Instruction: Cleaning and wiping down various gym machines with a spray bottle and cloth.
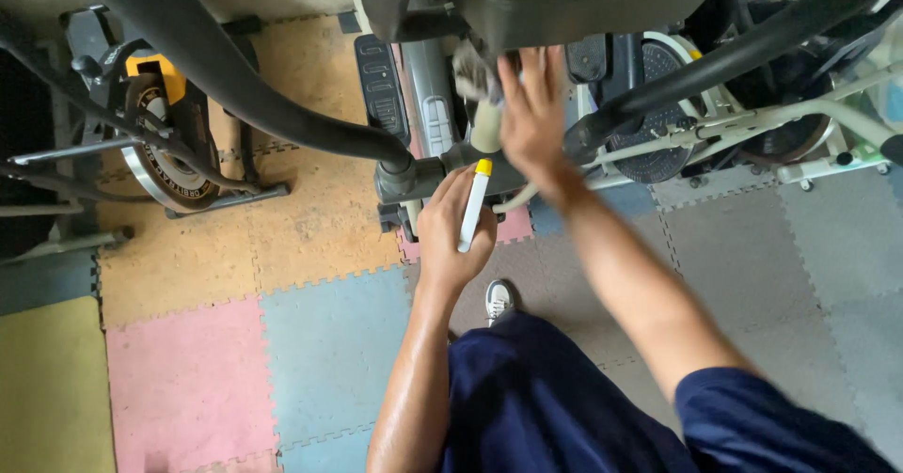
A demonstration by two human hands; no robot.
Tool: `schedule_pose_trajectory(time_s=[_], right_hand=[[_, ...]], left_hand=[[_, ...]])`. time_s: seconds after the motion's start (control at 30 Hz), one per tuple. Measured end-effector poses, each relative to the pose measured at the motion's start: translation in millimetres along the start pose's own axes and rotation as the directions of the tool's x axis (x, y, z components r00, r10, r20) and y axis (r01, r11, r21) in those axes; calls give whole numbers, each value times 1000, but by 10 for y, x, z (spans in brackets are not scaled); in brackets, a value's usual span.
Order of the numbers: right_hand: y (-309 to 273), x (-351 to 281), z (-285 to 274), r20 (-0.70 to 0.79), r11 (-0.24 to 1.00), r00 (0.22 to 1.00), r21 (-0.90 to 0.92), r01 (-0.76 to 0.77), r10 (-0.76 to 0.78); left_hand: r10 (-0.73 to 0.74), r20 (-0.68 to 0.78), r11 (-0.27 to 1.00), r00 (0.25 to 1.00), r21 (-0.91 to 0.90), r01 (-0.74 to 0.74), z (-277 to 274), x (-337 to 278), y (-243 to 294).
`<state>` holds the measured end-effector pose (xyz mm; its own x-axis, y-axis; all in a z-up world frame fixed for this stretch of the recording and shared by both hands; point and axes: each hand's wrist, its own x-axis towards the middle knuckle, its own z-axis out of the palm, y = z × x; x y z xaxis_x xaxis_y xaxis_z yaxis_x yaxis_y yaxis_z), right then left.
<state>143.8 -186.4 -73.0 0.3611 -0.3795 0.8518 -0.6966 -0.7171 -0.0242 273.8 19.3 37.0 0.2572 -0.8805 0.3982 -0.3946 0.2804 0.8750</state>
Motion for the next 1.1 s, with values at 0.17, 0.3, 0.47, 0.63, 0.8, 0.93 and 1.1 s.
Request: schedule_pose_trajectory(time_s=[0.17, 0.3, 0.47, 0.63, 0.8, 0.93, 1.1], right_hand=[[-552, -1082, 160, 292, 892, 884, 161, -422, 365], [-583, -825, 27, 247, 773, 841, 331, -541, 482], [-230, -98, 49, 21, 741, 841, 463, -487, 540], [-274, 465, -327, 295, 407, 510, 347, -845, 808], [-262, -380, -4, 220, 805, 908, 422, -418, 357], [-77, -1014, -23, 529, 822, 799, 294, -488, 285], [92, -1154, -408, 642, 975, 766, 183, -127, -21]], left_hand=[[60, 16, 998, 998, 20, -61, 16, -2, 5], [61, 31, 998, 998, 15, -61, 23, -15, 3], [-37, 63, 999, 997, 12, 37, 76, -4, 19], [-162, 77, 986, 984, 54, 158, 182, -13, 57], [-91, 62, 994, 994, 60, 87, 276, -47, 18], [-105, 16, 989, 994, 110, 102, 401, -134, -96], [-119, -8, 986, 993, 118, 119, 550, -194, -151]])
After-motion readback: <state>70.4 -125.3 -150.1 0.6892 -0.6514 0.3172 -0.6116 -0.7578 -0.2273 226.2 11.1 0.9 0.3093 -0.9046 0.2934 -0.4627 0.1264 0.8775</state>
